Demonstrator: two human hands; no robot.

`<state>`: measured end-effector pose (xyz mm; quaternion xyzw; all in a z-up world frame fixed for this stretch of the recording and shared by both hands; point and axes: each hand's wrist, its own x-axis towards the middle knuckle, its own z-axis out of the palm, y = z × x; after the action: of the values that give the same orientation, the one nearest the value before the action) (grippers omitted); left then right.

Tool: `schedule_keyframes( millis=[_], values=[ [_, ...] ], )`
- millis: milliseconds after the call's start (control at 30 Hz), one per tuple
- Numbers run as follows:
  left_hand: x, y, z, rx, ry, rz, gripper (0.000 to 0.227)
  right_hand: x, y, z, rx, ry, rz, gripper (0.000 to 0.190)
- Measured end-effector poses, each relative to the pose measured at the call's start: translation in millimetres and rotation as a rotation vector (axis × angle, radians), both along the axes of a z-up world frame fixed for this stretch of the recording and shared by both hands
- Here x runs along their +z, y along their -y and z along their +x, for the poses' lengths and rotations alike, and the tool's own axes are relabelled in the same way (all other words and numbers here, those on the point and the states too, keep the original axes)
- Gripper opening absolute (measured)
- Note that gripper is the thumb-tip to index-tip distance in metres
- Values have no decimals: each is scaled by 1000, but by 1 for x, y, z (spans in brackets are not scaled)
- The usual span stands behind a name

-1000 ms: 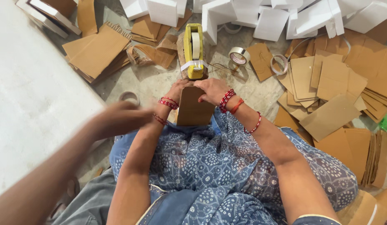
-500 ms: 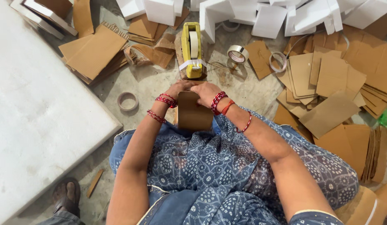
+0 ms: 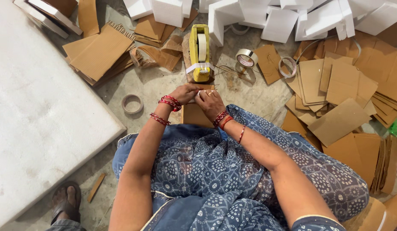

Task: The person sits on the floor and assembles small cardboard boxes by inserting white foam inserts into the flaps. They use a handheld tape dispenser to secure the foam pieces to the cardboard, repeating the process for multiple units.

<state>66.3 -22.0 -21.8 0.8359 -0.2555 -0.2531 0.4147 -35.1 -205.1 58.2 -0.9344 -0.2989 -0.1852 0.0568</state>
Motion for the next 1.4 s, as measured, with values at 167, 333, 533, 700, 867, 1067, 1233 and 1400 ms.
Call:
schedule_keyframes(
  millis=[167,333,533,700,867,1067,1233,1400],
  values=[
    [27,-13,-4,-119,-166,-60,58,-18,8,-3,71,56,-57,20],
    [63,-10,-11,-136,-238,86,76,-41,10,-3,98,87,-93,23],
    [83,-11,-27,-186,100,228,103,-51,6,-4,96,49,-93,25],
    [56,16,-70,297,567,395,35,-40,3,4,146,31,-10,30],
    [45,9,-76,303,650,392,27,5,45,21,41,-18,693,29],
    [61,21,-84,343,749,421,34,-39,111,17,-287,-902,843,19],
    [63,16,-84,346,739,418,38,-84,62,-33,-459,-759,469,64],
    [65,16,-84,329,712,436,38,-101,50,-41,-563,-739,542,84]
  ],
)
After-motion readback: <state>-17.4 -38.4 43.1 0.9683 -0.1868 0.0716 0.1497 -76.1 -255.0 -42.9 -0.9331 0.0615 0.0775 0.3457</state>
